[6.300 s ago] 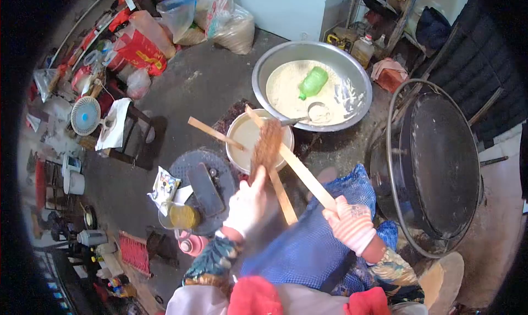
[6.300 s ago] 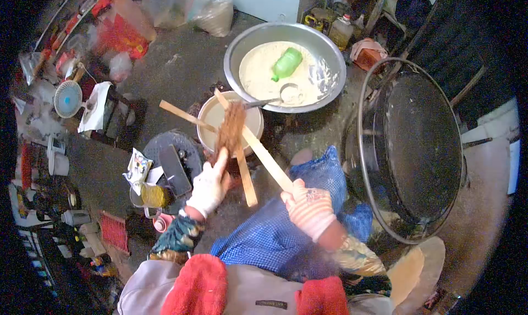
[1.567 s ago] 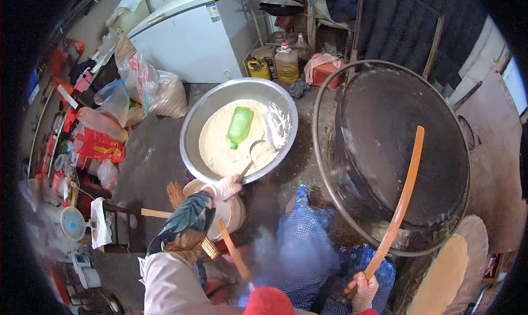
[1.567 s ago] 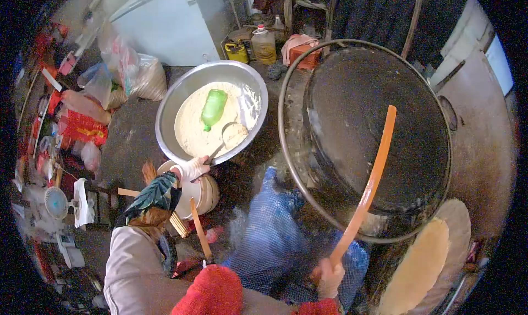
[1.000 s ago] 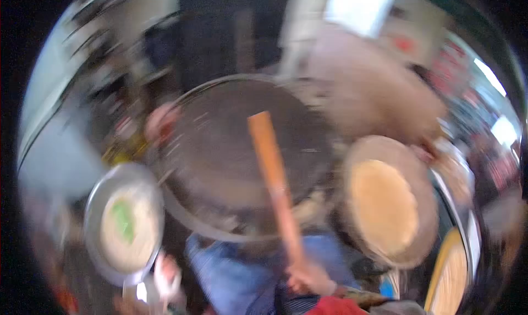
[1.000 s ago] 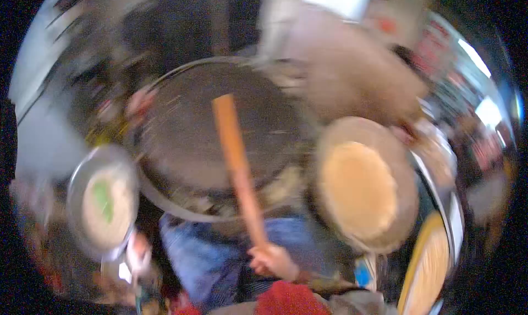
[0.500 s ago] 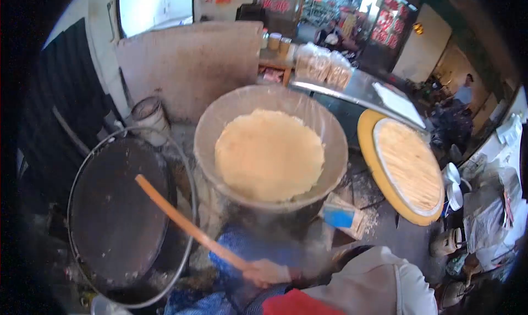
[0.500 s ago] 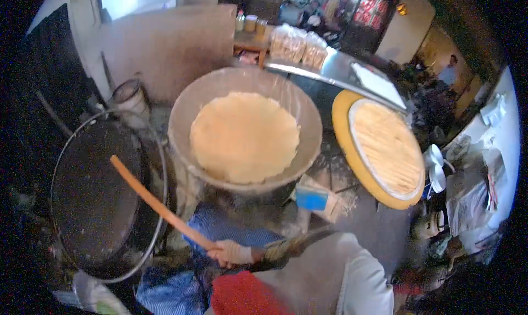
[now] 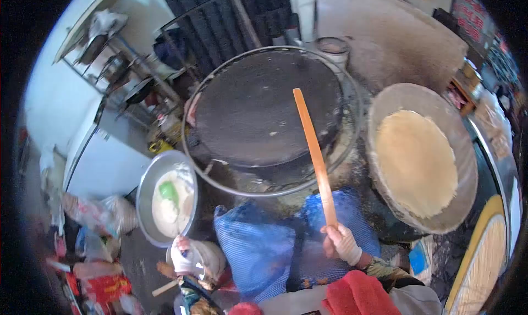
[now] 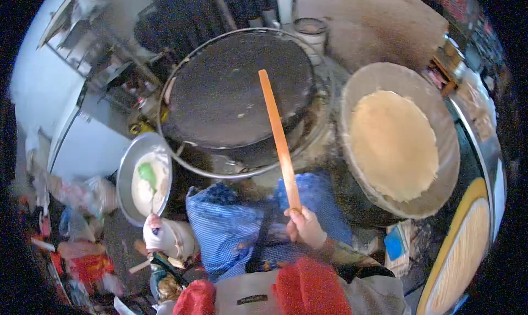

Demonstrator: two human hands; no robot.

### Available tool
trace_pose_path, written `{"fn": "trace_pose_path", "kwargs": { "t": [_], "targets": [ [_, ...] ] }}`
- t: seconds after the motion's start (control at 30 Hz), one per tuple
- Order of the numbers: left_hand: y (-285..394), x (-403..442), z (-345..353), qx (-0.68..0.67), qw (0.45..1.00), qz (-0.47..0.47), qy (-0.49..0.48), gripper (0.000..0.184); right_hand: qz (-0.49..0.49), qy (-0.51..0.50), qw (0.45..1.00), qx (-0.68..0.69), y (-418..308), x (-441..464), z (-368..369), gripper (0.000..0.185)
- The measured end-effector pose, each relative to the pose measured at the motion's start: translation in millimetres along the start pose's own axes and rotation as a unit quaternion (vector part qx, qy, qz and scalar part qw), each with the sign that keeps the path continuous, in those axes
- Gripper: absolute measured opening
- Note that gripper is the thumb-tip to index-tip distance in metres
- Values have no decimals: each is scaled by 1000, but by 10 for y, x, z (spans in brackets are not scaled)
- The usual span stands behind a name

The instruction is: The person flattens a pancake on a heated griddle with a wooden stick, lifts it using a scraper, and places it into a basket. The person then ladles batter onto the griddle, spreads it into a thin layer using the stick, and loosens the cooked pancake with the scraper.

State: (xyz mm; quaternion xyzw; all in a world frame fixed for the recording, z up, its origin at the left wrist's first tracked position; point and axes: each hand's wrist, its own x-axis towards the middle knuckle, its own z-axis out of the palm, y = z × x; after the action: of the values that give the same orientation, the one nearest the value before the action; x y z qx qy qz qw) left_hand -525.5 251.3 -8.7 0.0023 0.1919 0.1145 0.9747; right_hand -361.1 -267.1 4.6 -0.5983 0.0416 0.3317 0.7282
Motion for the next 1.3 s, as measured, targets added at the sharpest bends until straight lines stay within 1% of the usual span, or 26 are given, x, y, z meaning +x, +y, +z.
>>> {"fn": "trace_pose_path", "kwargs": {
  "t": [0.07,0.1,0.23,0.37,0.4,0.43,0.5,0.53,0.63,0.67,0.7,0.73,0.77,0.8,0.83,0.9,0.97,1.0,1.03,1.07,1.1,1.13,1.17,1.2,1.23,1.3],
  "targets": [
    [290,52,-413,205,976,78,15,19,62,-16,998,21,46,102,76,21],
    [160,47,-250,-46,997,-37,41,18,60,-27,998,22,31,175,143,21],
    [87,-45,-117,-11,997,30,74,20,49,-54,997,-2,-196,373,398,20],
    [254,-114,-105,-18,995,54,77,22,84,-104,982,-133,-287,582,580,21],
    [333,-156,-147,16,998,40,54,11,81,-93,984,-131,-207,645,554,22],
    [331,-184,-109,6,998,32,61,11,78,-87,984,-131,-171,689,556,22],
    [347,-233,-79,53,992,82,79,12,86,-17,995,-38,-136,747,580,20],
    [389,-258,-67,55,992,68,86,13,85,-1,996,4,-186,789,594,18],
    [374,-290,99,59,985,85,139,17,-69,-23,996,57,-129,1233,562,16],
    [366,-306,164,94,984,74,135,16,-187,22,977,-104,-187,1386,517,18],
    [317,-321,304,128,981,63,130,16,-300,67,915,-260,-282,1540,471,19],
    [236,-357,424,139,977,92,135,7,-308,91,888,-329,-367,1680,437,22],
    [123,-386,589,138,976,99,136,7,-315,114,856,-395,-420,1810,408,25],
    [21,-401,756,199,967,110,119,4,-272,125,864,-406,-406,1952,360,27],
    [-59,-406,916,258,953,120,103,3,-333,154,791,-490,-211,2176,215,29],
    [-210,-399,1223,306,941,102,107,7,-183,128,841,-492,-500,1991,212,28],
    [-505,-343,1555,383,914,100,88,17,-241,200,782,-538,-373,2217,-155,30],
    [-683,-292,1742,382,916,96,80,17,-267,216,777,-527,-300,2373,-377,31],
    [-879,-252,1915,445,887,99,74,31,-283,241,758,-535,-344,2408,-496,31],
    [-1068,-189,2044,508,853,102,65,44,-254,225,791,-508,-401,2446,-606,29],
    [-1249,-101,2127,508,854,95,56,44,-225,209,823,-479,-448,2483,-714,27],
    [-1426,-4,2198,562,821,88,49,55,-276,207,801,-489,-455,2501,-798,28],
    [-1584,97,2240,614,784,84,41,67,-242,210,834,-450,-540,2456,-768,29],
    [-1711,236,2233,687,722,80,32,69,-208,216,862,-409,-626,2409,-737,30],
    [-1832,382,2168,737,668,99,-22,65,-220,216,874,-375,-611,2445,-766,33],
    [-2027,732,1996,763,631,106,-91,62,-213,212,895,-329,-623,2466,-806,33]
  ]
}}
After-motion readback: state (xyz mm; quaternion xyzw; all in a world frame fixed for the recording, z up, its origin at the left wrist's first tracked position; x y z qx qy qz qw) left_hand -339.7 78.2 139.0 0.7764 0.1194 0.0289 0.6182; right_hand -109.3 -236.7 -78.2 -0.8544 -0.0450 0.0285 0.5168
